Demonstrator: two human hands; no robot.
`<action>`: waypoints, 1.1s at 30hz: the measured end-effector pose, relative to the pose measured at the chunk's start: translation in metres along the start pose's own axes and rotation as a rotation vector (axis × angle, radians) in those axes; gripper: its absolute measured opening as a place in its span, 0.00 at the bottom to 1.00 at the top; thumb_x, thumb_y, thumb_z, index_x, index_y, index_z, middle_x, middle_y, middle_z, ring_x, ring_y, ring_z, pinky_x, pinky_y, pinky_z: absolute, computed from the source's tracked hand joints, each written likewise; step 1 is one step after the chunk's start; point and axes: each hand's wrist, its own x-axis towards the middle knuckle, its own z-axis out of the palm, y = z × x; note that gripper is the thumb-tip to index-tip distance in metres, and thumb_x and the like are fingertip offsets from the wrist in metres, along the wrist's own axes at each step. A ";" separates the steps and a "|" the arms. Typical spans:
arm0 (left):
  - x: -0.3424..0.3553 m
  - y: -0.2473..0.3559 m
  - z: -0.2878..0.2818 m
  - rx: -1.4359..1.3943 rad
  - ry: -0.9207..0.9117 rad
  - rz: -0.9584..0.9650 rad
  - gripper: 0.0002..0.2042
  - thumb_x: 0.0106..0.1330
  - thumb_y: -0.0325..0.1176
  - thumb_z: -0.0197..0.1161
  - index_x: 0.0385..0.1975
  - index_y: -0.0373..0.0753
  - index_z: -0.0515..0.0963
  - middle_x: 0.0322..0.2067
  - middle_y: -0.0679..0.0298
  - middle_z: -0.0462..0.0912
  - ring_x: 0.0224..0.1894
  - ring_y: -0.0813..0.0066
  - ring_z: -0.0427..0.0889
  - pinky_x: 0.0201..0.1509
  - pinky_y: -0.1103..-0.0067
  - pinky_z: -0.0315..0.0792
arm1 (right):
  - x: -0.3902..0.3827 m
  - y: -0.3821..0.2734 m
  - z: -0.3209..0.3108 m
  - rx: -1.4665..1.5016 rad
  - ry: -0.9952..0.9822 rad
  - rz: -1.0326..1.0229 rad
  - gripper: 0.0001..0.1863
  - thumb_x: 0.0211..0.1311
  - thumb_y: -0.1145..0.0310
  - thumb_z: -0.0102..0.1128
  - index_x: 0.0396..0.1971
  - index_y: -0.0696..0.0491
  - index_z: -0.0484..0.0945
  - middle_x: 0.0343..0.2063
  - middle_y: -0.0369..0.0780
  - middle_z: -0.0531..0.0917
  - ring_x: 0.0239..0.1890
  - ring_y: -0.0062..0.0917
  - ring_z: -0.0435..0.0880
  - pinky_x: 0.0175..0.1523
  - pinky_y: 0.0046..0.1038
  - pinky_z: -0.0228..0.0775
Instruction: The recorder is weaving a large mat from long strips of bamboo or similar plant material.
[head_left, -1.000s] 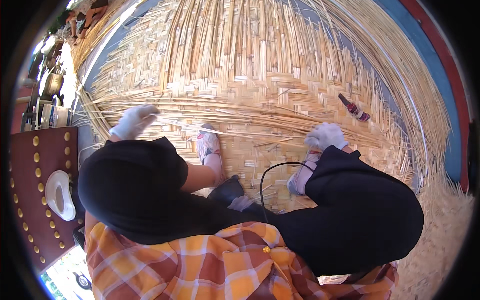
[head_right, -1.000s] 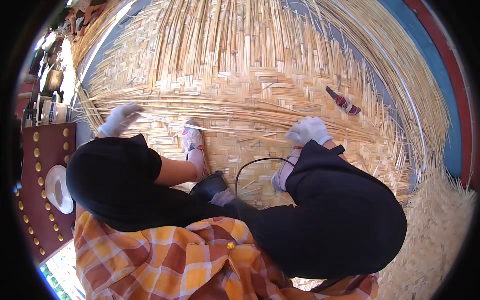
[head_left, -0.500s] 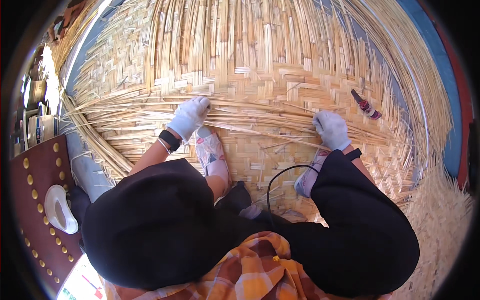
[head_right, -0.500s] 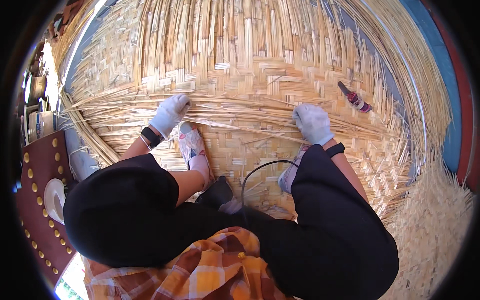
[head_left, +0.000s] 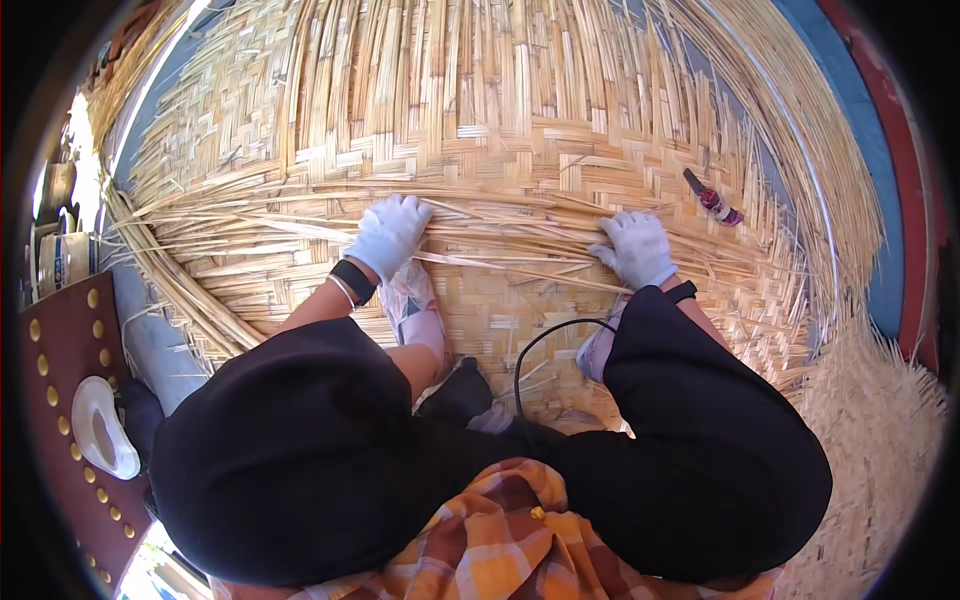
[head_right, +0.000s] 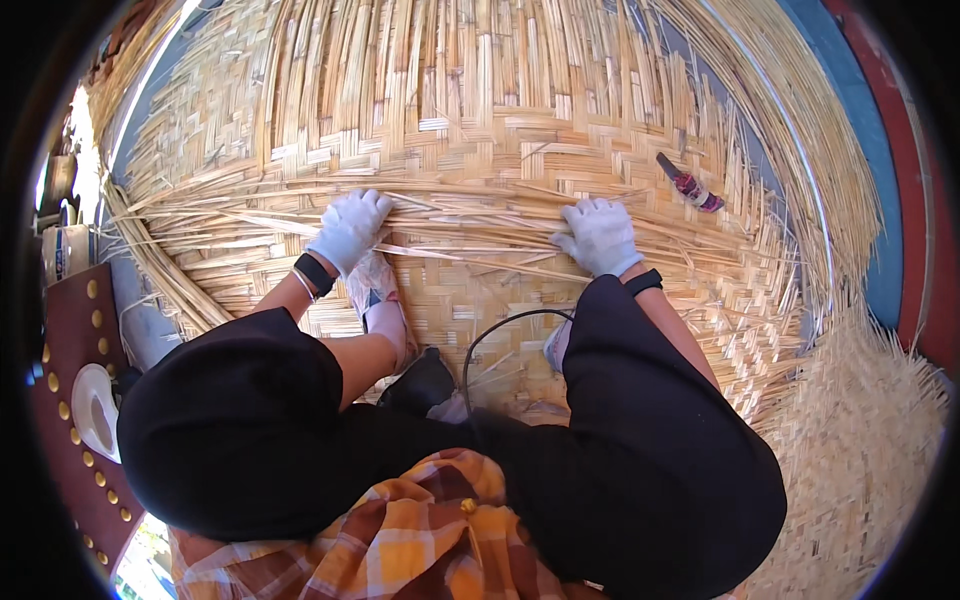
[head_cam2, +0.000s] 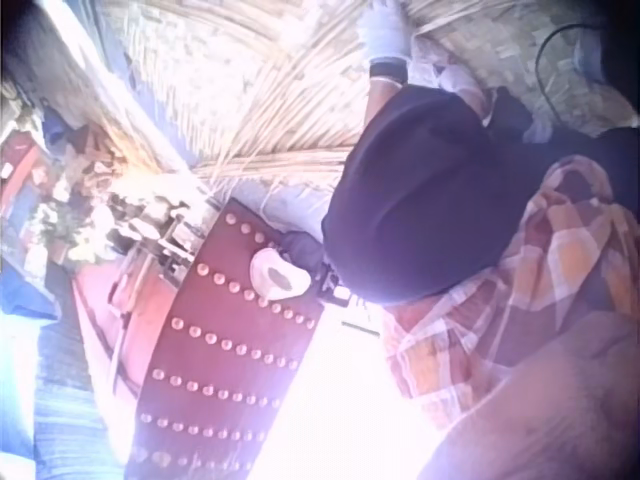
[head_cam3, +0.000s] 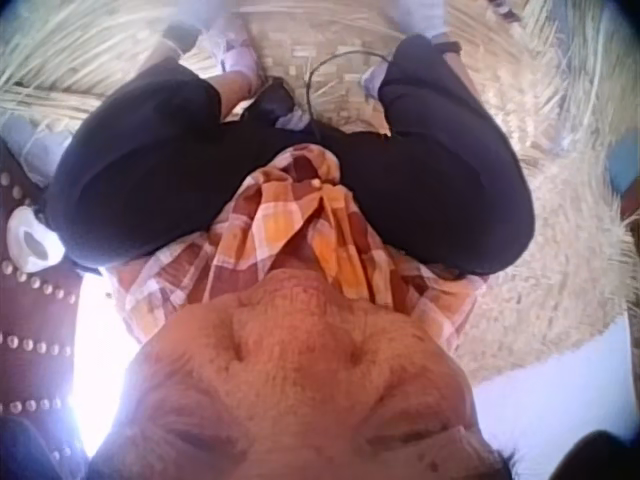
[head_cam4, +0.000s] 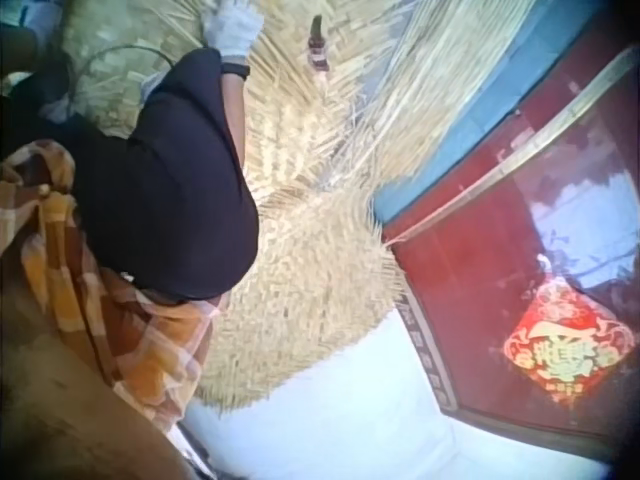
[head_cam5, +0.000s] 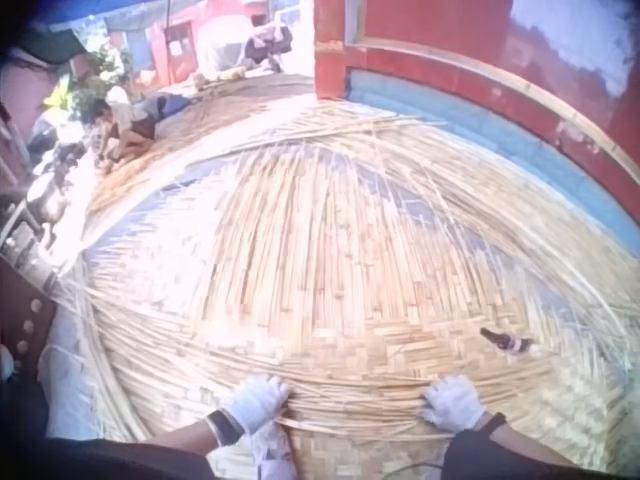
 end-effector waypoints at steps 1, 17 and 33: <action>0.004 0.003 0.001 0.050 -0.103 -0.024 0.05 0.53 0.31 0.55 0.30 0.42 0.74 0.30 0.63 0.75 0.35 0.66 0.76 0.36 0.71 0.72 | 0.000 -0.002 -0.001 -0.041 -0.050 -0.033 0.09 0.48 0.62 0.60 0.26 0.49 0.75 0.26 0.36 0.77 0.33 0.30 0.77 0.39 0.32 0.65; -0.037 -0.022 -0.015 -0.144 0.156 0.015 0.09 0.55 0.32 0.57 0.36 0.49 0.74 0.27 0.68 0.75 0.32 0.68 0.76 0.37 0.74 0.69 | -0.006 0.018 -0.029 0.005 0.194 -0.032 0.14 0.42 0.71 0.57 0.35 0.45 0.77 0.35 0.34 0.78 0.42 0.28 0.76 0.46 0.31 0.67; -0.044 -0.005 -0.041 -0.263 0.053 0.113 0.15 0.46 0.29 0.61 0.38 0.47 0.74 0.25 0.65 0.74 0.31 0.65 0.75 0.33 0.72 0.70 | 0.010 0.011 -0.022 0.116 0.221 0.084 0.10 0.44 0.62 0.64 0.29 0.46 0.79 0.27 0.33 0.78 0.35 0.28 0.75 0.39 0.32 0.65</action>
